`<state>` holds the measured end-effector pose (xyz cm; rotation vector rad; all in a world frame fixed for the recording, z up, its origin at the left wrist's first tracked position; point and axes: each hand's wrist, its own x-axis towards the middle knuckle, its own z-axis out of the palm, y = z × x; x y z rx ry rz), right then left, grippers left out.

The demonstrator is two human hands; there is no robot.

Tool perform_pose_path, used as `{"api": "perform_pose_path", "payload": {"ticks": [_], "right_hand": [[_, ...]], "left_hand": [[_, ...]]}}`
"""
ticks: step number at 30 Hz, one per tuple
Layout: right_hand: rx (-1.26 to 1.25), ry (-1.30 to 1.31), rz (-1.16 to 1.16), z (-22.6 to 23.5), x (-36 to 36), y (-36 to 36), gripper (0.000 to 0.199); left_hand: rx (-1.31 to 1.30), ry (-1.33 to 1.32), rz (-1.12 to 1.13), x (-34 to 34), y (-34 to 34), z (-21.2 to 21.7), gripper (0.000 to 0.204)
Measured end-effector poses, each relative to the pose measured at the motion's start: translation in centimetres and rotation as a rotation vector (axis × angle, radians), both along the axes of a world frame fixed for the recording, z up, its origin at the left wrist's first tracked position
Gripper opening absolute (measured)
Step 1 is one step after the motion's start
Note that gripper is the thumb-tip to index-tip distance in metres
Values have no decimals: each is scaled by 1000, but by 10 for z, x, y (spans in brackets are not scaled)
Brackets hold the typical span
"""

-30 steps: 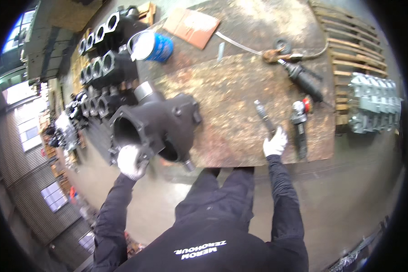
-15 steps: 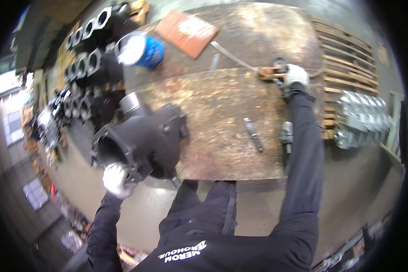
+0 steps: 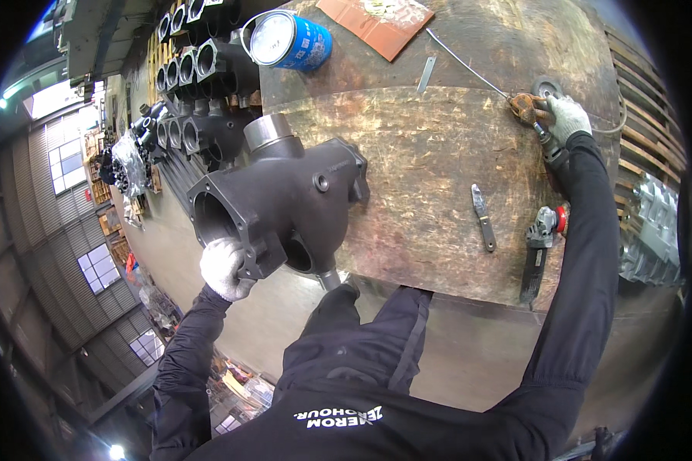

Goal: The person uses an angle grinder to smooth the exterior and interior surfaces of a large black metal part. They rotate the part to access different areas, then place it on a stack of similar parts. The person picks up another part and repeats the grinding process.

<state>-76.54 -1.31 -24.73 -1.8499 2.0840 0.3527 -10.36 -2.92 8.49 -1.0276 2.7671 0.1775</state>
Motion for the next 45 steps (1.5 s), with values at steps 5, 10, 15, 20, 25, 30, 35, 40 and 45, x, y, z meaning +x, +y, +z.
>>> {"api": "perform_pose_path", "payload": {"ticks": [5, 10, 15, 20, 25, 30, 35, 40, 45], "right_hand": [[-161, 36, -50, 15, -20, 20, 46], [-446, -214, -366, 20, -20, 41, 45], [-775, -465, -583, 85, 20, 69, 54], [-326, -822, -76, 184, 80, 157, 35], [-367, -456, -82, 220, 134, 218, 21], [-156, -584, -390, 215, 172, 249, 18], [0, -429, 3, 210, 205, 266, 18], [-116, -519, -92, 269, 233, 277, 13], [-499, -622, -278, 360, 259, 238, 20]], "left_hand": [[-7, 16, 3, -5, 2, 1, 39], [-80, 75, -37, -3, 6, -2, 40], [-57, 51, -22, 0, 7, -1, 43], [-31, 40, -9, 3, 9, 1, 40], [-16, 6, 35, 4, 12, 3, 37], [-55, -32, 47, 4, 15, 4, 39], [-87, 8, 47, 11, 18, 0, 41], [-177, 176, 134, 17, 31, -8, 50], [-435, 435, 495, 19, 80, -22, 91]]}}
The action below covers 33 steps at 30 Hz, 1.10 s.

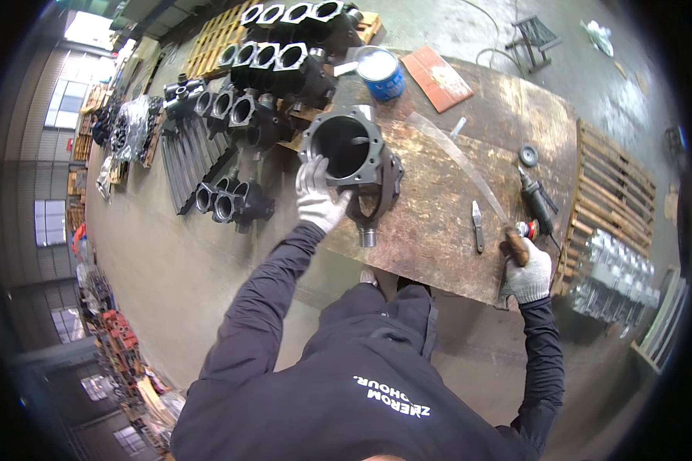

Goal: The person uses an angle grinder to smooth the exterior and interior surfaces of a large black metal part. They rotate the part to access different areas, then place it on a stack of similar parts. The person picks up another part and repeats the grinding process.

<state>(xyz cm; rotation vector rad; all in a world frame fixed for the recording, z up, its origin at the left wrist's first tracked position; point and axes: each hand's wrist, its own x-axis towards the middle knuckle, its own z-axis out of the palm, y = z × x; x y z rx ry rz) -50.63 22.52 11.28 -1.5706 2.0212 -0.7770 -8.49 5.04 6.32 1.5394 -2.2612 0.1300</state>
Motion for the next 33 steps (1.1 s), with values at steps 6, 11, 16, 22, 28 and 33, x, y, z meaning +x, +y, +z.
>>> {"api": "perform_pose_path", "payload": {"ticks": [6, 11, 16, 22, 28, 33], "right_hand": [[189, 547, 259, 85, 99, -42, 48], [188, 798, 336, 143, 143, -75, 35], [206, 911, 436, 184, 186, -93, 38], [242, 855, 346, 178, 231, -95, 44], [78, 507, 184, 145, 210, -32, 41], [537, 996, 542, 107, 182, 64, 35]], "left_hand": [[195, 237, 224, 69, 110, -49, 84], [631, 122, 493, 179, 225, -104, 79], [815, 292, 947, 274, 363, -151, 78], [989, 588, 1358, 316, 504, -206, 56], [954, 817, 1451, 309, 559, -229, 53], [924, 745, 1493, 300, 553, -234, 48]]}}
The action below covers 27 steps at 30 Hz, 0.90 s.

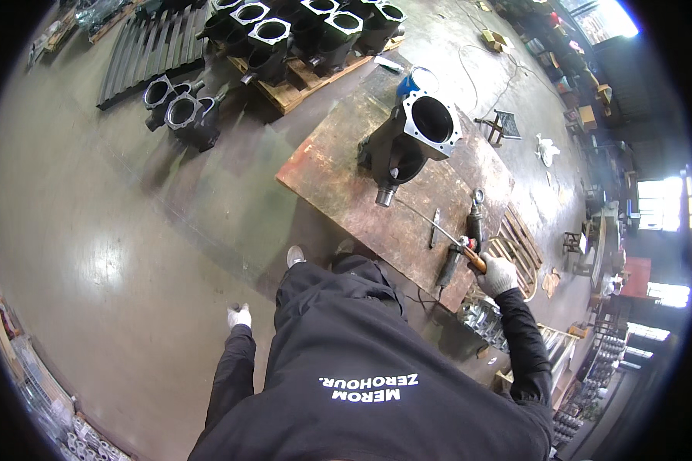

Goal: The person uses an angle grinder to smooth the exterior and interior surfaces of a large black metal part. They rotate the part to access different areas, then place it on a stack of similar parts. The person picks up another part and repeats the grinding process.

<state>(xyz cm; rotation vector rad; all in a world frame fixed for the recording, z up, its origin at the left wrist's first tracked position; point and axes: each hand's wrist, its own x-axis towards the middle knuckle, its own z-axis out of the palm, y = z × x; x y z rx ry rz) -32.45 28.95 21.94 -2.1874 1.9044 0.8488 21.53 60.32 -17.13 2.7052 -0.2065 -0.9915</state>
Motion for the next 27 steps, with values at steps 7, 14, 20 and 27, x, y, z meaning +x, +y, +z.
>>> {"api": "perform_pose_path", "payload": {"ticks": [7, 14, 20, 27], "right_hand": [[-179, -215, -315, -37, -23, 29, 26], [-313, -311, -337, -77, -85, 37, 27], [-336, -277, -395, -129, -162, 13, 31], [-496, -117, -267, -201, -276, -156, 45]], "left_hand": [[-67, 27, -113, 21, -74, 1, 45], [-171, -14, -204, 12, -191, 48, 44], [-226, 37, -384, -51, -245, 66, 43], [-233, 155, -570, -148, -309, 114, 45]]}}
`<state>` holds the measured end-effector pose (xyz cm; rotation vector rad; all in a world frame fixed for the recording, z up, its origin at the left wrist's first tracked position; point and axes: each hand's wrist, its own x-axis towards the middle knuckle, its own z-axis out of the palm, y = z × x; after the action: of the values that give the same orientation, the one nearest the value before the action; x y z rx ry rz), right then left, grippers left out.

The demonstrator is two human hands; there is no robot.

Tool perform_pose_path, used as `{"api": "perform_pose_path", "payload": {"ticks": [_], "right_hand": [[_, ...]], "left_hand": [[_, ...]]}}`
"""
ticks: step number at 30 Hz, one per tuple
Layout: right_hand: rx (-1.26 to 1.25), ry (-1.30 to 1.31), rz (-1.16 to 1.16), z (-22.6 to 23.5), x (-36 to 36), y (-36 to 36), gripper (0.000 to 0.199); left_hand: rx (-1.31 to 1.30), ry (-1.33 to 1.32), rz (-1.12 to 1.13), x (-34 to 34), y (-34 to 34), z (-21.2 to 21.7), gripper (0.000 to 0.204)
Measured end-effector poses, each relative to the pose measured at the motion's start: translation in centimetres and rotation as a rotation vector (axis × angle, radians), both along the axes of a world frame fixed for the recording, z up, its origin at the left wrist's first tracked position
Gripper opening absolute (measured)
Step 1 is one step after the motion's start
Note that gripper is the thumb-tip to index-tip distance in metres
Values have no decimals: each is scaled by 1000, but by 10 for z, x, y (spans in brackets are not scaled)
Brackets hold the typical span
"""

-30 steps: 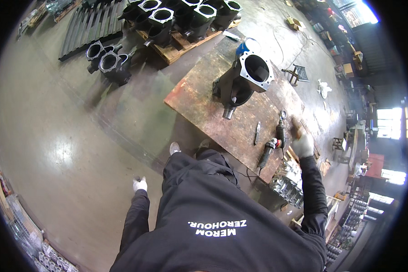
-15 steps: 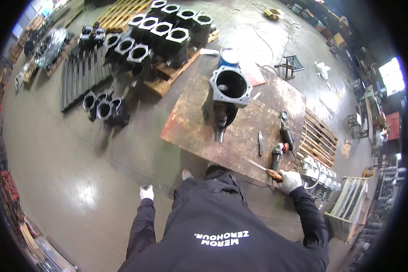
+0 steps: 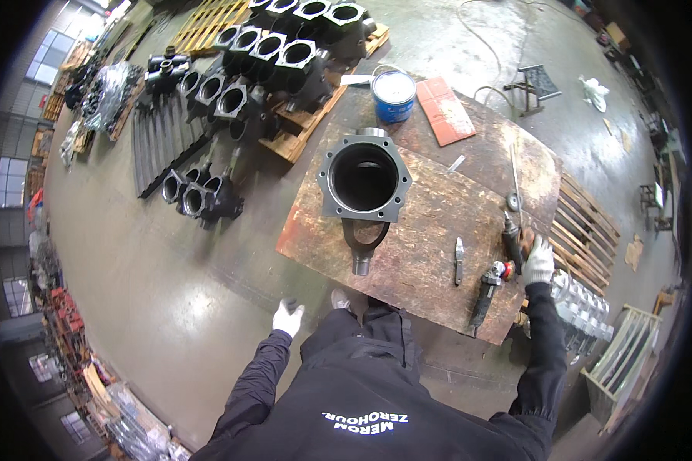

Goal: The person uses an angle grinder to smooth the exterior and interior surfaces of a large black metal part. They rotate the part to access different areas, then place it on a stack of similar parts. The person picks up another part and repeats the grinding process.

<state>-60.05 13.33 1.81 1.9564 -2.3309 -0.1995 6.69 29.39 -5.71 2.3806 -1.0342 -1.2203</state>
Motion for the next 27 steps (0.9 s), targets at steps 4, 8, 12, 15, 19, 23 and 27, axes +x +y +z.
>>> {"api": "perform_pose_path", "payload": {"ticks": [4, 8, 12, 15, 19, 23, 27], "right_hand": [[95, 51, 24, -63, -18, -104, 51], [186, -12, -88, -131, -5, -178, 78], [281, -129, -184, -170, 43, -207, 88], [224, -366, -192, -166, 92, -211, 78], [-80, -839, 95, -122, 152, -231, 58], [-95, -1160, 285, -61, 221, -265, 35], [333, -1905, 321, -3, 285, -286, 50]], "left_hand": [[4, 32, -51, -34, -23, 34, 45], [14, 24, -45, -48, -22, 53, 45], [101, -29, -57, -49, -17, 55, 46], [137, -11, -36, -52, -20, 54, 45], [133, 39, -71, -64, -34, 45, 47], [185, 84, -46, -82, -54, 9, 52], [251, 708, 625, -121, -95, -64, 52]]}}
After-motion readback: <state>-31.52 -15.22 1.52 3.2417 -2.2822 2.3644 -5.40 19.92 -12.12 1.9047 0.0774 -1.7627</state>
